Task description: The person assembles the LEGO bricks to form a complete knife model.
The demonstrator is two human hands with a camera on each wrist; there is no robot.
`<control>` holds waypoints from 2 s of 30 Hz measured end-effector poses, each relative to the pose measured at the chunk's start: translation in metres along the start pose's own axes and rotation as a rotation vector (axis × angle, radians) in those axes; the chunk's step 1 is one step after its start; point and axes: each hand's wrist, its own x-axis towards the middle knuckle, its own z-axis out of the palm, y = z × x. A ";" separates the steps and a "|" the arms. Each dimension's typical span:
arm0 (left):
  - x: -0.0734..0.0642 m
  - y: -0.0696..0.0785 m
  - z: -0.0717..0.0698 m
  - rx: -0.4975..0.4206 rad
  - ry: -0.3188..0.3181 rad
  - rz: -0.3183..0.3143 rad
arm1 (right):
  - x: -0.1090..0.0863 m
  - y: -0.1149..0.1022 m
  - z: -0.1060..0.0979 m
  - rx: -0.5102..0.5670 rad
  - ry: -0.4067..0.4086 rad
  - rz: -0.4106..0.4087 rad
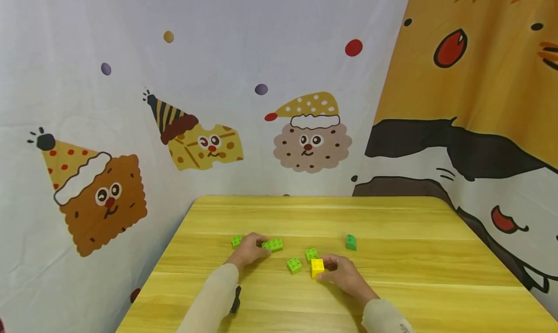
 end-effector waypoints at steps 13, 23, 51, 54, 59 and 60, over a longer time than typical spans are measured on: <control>0.003 0.012 -0.002 -0.068 0.029 0.023 | 0.001 0.001 0.001 0.007 -0.009 -0.023; 0.003 0.030 0.003 -0.082 0.027 -0.004 | -0.001 -0.002 0.001 0.023 -0.019 -0.019; 0.004 0.062 0.029 -0.154 -0.100 0.098 | -0.001 -0.008 -0.001 0.062 -0.064 0.006; 0.002 0.066 0.032 -0.150 -0.109 0.096 | -0.001 -0.009 -0.002 0.057 -0.065 0.008; 0.003 0.069 0.039 -0.122 -0.114 0.102 | 0.000 -0.010 -0.001 0.057 -0.065 0.001; 0.003 0.069 0.040 -0.119 -0.117 0.109 | 0.000 -0.010 -0.001 0.054 -0.063 -0.001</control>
